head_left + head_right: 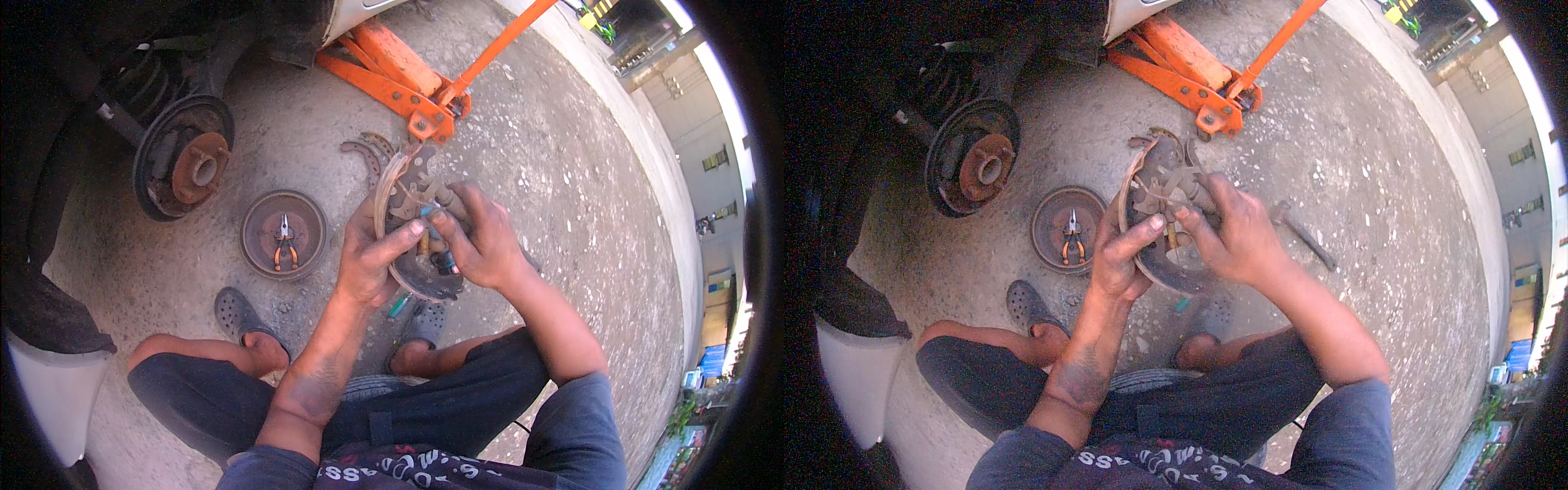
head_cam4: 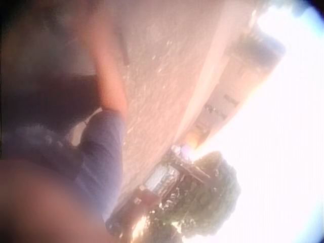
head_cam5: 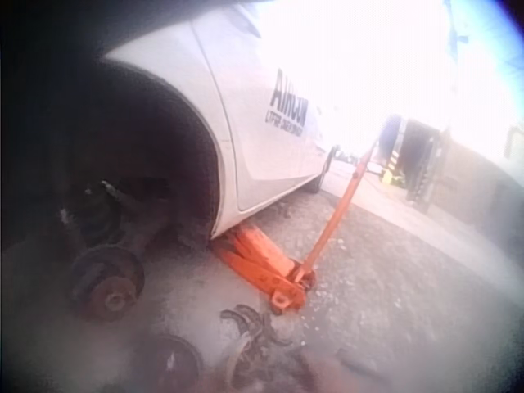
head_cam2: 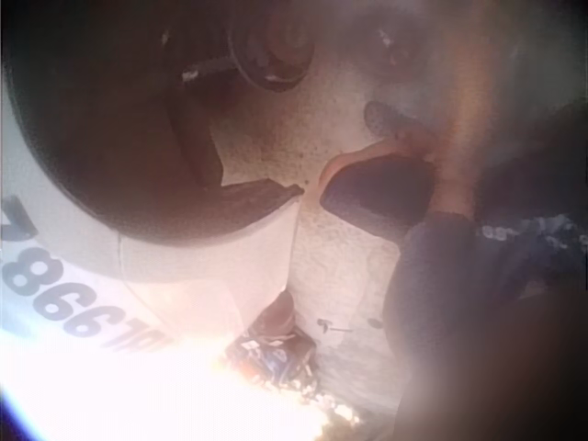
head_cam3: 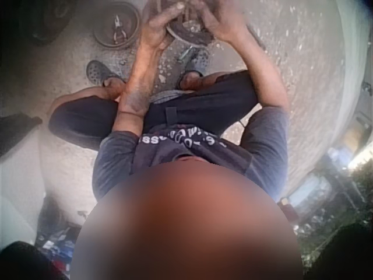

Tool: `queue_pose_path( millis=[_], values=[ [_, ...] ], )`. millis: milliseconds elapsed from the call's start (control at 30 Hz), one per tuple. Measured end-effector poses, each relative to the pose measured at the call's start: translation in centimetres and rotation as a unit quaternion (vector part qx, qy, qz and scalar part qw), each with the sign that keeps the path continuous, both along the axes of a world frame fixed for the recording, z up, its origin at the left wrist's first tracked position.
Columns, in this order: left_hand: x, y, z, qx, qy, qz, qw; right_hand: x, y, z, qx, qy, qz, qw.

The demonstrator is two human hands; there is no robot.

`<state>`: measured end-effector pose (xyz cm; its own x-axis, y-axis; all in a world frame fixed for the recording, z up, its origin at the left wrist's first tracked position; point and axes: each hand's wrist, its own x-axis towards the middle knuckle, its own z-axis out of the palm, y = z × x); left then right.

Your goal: The person removes a brake shoe from a drum brake assembly using pliers, then installs it back into the assembly. They manipulate the shoe and adjust components within the brake backing plate area.

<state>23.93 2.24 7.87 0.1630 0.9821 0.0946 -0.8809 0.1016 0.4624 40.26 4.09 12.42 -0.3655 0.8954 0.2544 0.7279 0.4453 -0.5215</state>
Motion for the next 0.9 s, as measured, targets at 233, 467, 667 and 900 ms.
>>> queue_pose_path(
  millis=[233,467,667,900],
  values=[
    [0.9,-0.7,-0.8,0.002,0.015,0.022,1.0,0.0,0.9,0.1,0.024,0.002,0.029,0.999],
    [-2.4,0.8,-0.4,-0.005,0.105,0.02,0.994,3.4,3.0,0.4,0.037,-0.082,0.057,0.994],
    [-7.0,1.4,0.1,-0.07,0.076,0.039,0.994,4.8,2.8,0.6,-0.096,-0.017,-0.018,0.995],
    [-6.8,2.4,-1.6,0.016,0.255,0.023,0.966,4.2,2.8,0.9,-0.226,0.045,-0.001,0.973]
  ],
)
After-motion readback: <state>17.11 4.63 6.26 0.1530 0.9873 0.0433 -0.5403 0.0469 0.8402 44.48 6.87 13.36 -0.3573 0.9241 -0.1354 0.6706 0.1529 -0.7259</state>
